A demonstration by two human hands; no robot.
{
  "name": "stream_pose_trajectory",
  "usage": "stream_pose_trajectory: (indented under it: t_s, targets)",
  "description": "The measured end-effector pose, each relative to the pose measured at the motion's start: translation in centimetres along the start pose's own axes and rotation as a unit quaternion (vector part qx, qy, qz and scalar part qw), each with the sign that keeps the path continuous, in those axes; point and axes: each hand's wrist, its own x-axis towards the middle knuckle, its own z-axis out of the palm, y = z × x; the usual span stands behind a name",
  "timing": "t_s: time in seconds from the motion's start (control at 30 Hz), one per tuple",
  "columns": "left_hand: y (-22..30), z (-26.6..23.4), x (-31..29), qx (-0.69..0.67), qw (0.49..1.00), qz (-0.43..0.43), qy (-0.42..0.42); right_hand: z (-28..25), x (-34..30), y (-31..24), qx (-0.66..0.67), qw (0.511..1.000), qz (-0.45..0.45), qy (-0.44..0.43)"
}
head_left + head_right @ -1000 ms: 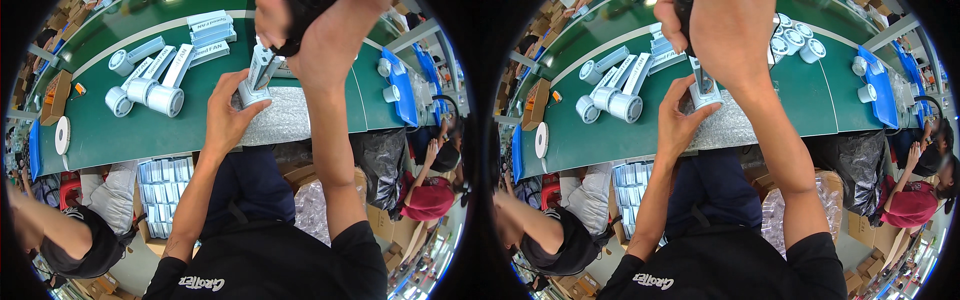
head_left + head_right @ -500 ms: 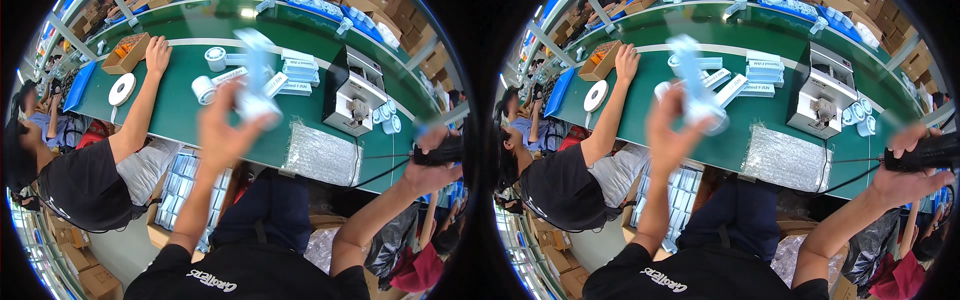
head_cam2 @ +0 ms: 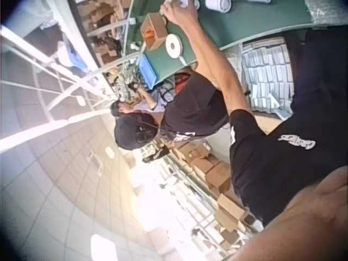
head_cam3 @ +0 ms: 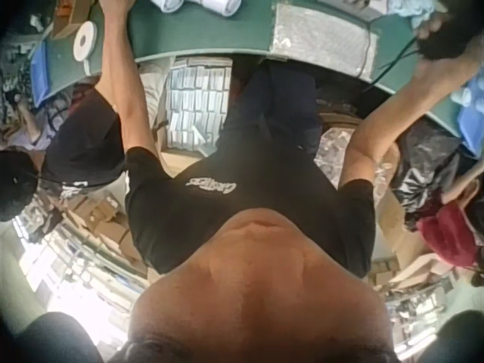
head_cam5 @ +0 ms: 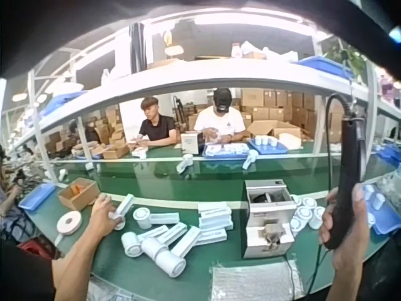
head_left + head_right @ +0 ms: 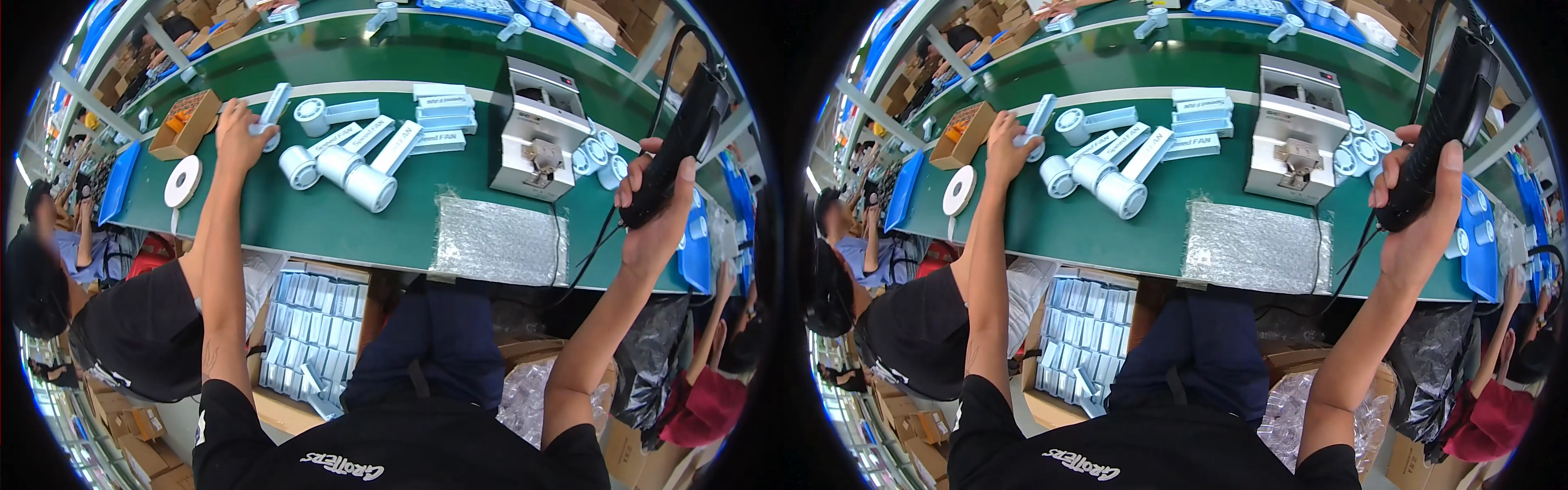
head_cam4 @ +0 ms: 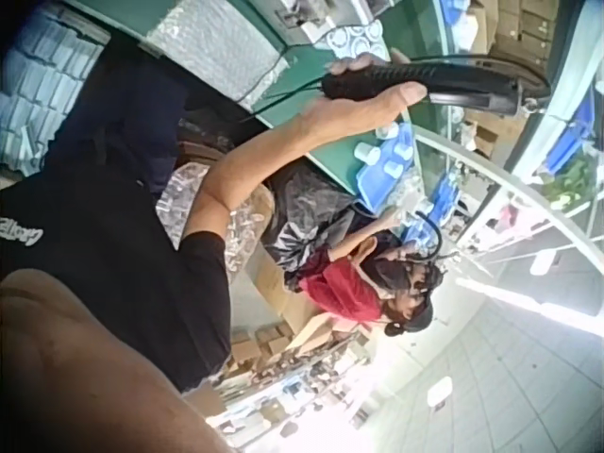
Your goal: Assemble handheld fans by attaching housings, internal components, and using an electric screwdriver to secure them.
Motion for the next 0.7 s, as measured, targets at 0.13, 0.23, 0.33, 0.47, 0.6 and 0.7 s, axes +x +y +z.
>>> stream_pose_trajectory:
  t_s: [0.13, 0.23, 0.33, 0.47, 0.6, 0.7]
  targets:
    - [1.7, -3.4, 0.0, 0.225, 0.974, -0.003, -0.033, -0.2, -0.2, -0.1, -0.005, 1.000, 0.011, 0.029]
    - [2.4, -0.7, 0.3, -0.120, 0.991, -0.050, 0.004, 1.5, 0.4, -0.2, 0.029, 0.999, -0.023, 0.025]
    - [8.1, -1.1, 3.1, -0.247, 0.947, 0.120, -0.163, 2.2, 1.9, 0.1, 0.100, 0.993, -0.057, 0.029]
    - [6.5, 0.9, 3.7, -0.188, 0.939, 0.150, -0.246, 4.7, 4.8, 0.3, 0.091, 0.988, -0.128, -0.007]
    - [5.9, 0.4, 4.1, -0.148, 0.958, 0.054, -0.240, 7.7, 6.1, 0.4, 0.074, 0.977, -0.181, 0.090]
    - [4.9, 0.1, 3.7, -0.101, 0.965, 0.026, -0.241, 7.9, 6.6, 1.7, 0.046, 0.979, -0.175, 0.089]
